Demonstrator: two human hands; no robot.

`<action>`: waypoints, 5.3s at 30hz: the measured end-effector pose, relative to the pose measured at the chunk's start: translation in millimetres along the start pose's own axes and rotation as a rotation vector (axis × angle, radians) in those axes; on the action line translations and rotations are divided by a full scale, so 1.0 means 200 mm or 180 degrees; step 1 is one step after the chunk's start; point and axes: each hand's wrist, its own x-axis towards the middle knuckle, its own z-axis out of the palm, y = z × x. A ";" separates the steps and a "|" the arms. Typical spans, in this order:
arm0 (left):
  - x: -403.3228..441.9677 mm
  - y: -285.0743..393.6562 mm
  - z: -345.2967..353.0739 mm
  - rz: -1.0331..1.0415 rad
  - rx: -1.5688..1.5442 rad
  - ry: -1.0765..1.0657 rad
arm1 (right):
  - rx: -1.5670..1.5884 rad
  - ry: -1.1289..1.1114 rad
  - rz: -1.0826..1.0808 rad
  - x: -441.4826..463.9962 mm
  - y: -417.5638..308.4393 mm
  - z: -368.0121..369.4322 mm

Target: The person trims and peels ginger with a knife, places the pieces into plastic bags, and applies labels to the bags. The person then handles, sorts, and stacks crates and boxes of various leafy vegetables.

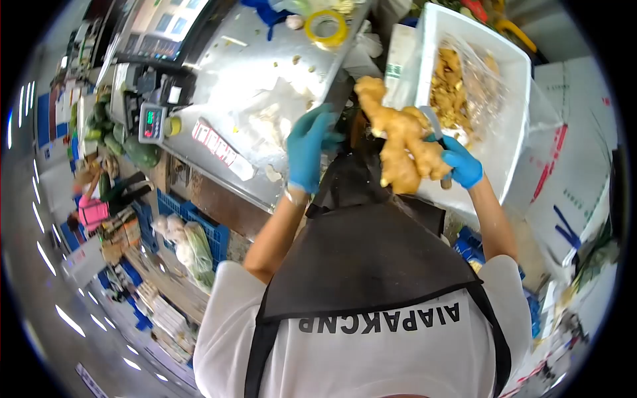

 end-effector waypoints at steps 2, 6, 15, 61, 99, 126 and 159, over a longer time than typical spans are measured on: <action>-0.03 -0.20 -0.26 0.1643 0.1433 0.1872 | 0.0343 0.0319 0.0131 0.05 0.03 0.05; 0.13 -0.30 -0.61 0.1519 0.2601 0.2989 | 0.0075 -0.0414 0.0716 0.21 0.01 0.12; 0.04 -0.36 -0.80 0.1173 0.0461 0.2113 | 0.0261 -0.1453 0.1522 0.80 0.08 0.82; 0.02 -0.15 0.83 -0.0503 0.0171 -0.2737 | -0.3021 0.2862 -0.1719 -0.21 -0.06 -0.16; -0.04 -0.38 0.70 -0.0085 0.1554 -0.2105 | -0.4449 0.2090 -0.1849 -0.27 0.05 -0.02; -0.04 -0.35 0.65 0.0337 0.1438 -0.2376 | -0.4345 0.2247 -0.1713 -0.23 0.16 -0.01; -0.08 -0.40 0.63 0.0545 0.2300 -0.2765 | -0.4036 0.2014 -0.0529 -0.13 0.39 -0.08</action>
